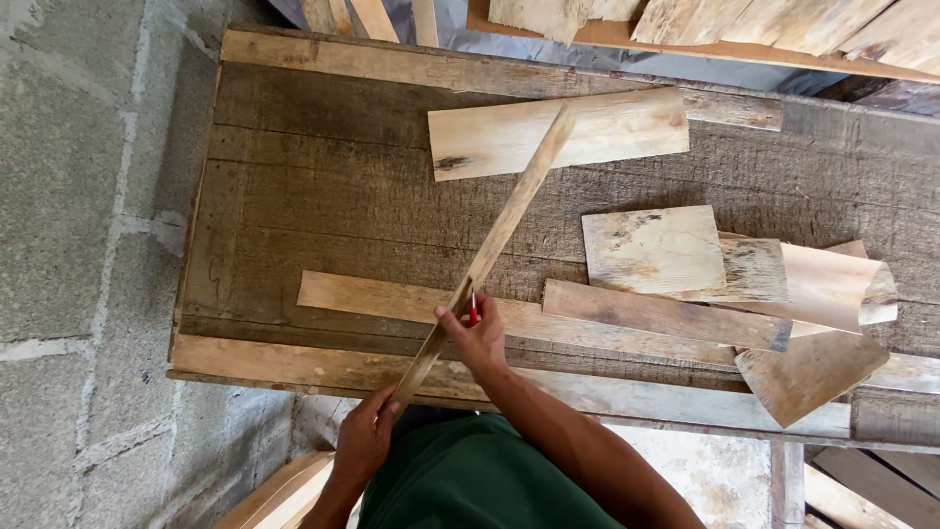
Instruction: Sort, measure, and mark or cut thin wood strips on a workbench using a utility knife.
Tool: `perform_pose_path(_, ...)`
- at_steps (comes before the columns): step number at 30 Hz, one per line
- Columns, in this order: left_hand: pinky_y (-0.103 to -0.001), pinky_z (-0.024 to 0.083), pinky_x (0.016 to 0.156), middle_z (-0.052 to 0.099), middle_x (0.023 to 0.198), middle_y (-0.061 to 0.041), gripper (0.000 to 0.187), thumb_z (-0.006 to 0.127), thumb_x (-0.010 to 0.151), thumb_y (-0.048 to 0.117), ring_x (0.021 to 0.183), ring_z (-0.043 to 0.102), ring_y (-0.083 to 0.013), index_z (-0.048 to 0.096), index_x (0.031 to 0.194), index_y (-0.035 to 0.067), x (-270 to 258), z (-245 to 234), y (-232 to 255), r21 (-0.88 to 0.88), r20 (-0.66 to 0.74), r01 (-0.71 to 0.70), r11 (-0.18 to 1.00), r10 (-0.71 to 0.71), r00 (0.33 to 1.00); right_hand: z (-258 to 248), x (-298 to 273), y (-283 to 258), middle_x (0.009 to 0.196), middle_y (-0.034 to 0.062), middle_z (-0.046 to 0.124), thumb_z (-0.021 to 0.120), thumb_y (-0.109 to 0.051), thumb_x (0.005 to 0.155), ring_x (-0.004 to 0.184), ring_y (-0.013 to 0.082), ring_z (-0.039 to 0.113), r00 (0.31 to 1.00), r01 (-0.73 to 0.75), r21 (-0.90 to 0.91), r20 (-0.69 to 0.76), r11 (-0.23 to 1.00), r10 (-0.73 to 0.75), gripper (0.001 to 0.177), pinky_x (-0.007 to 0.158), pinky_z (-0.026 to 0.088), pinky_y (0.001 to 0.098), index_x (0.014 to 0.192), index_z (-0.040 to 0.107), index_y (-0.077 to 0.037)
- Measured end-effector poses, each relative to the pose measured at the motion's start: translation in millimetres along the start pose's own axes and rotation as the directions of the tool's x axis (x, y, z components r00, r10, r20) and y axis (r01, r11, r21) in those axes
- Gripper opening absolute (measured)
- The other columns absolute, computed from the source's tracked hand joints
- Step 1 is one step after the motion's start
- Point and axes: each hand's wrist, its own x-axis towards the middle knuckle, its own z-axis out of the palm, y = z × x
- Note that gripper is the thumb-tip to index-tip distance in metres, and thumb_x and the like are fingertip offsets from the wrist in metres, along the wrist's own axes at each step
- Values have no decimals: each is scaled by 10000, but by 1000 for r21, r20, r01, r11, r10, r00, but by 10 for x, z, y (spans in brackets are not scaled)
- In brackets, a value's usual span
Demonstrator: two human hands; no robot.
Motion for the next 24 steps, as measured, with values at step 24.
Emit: perform_pose_path(24, -259, 544, 831, 800, 1012, -66, 346, 621, 996, 195, 899, 684, -121, 750, 1243, -10, -772, 359, -1534, -440, 215, 445, 780, -390, 895, -1766, 1278, -477, 1022, 92, 726, 586, -218, 1081, 716, 84, 566, 936, 349, 206, -19, 914, -352, 326, 581, 495, 209, 1361, 680, -80)
